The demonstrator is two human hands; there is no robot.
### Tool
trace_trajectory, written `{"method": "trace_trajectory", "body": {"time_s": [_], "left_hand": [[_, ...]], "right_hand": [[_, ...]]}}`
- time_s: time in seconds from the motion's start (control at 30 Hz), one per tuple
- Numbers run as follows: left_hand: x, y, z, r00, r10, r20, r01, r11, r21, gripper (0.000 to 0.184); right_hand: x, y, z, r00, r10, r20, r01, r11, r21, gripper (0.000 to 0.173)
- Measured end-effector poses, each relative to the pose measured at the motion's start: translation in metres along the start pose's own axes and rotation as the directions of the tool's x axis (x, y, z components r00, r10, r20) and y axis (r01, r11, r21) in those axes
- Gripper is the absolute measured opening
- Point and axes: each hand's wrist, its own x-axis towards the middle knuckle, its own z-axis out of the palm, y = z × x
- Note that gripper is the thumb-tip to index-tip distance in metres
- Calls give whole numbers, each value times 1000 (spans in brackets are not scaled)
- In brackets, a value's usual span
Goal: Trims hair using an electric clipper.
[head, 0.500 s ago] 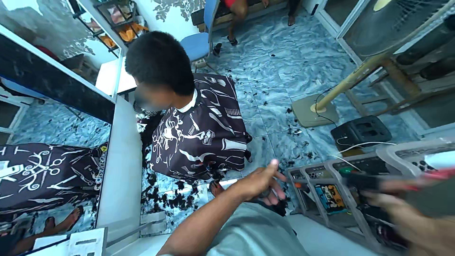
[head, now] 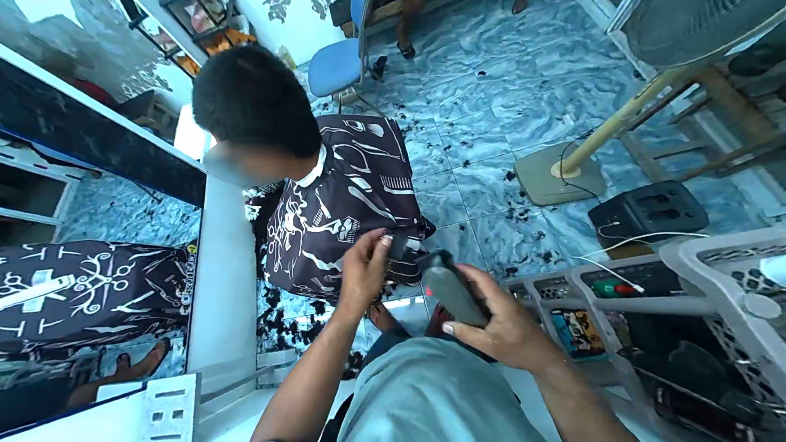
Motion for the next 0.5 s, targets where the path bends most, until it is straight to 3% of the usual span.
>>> {"method": "trace_trajectory", "body": {"time_s": [0.07, 0.2, 0.37, 0.5], "left_hand": [[2, 7, -7, 997, 73, -37, -74, 997, -36, 26], [-1, 10, -18, 969, 247, 23, -247, 969, -14, 25], [0, 2, -42, 948, 317, 37, -319, 947, 40, 22], [-4, -5, -67, 960, 274, 61, -275, 961, 14, 22]], "right_hand": [[17, -1, 7, 997, 59, 52, -59, 998, 7, 84], [50, 3, 12, 985, 117, 123, -122, 992, 32, 83], [69, 4, 24, 977, 80, 197, -96, 992, 77, 82], [81, 3, 42, 971, 5, 239, -41, 989, 145, 81]]}}
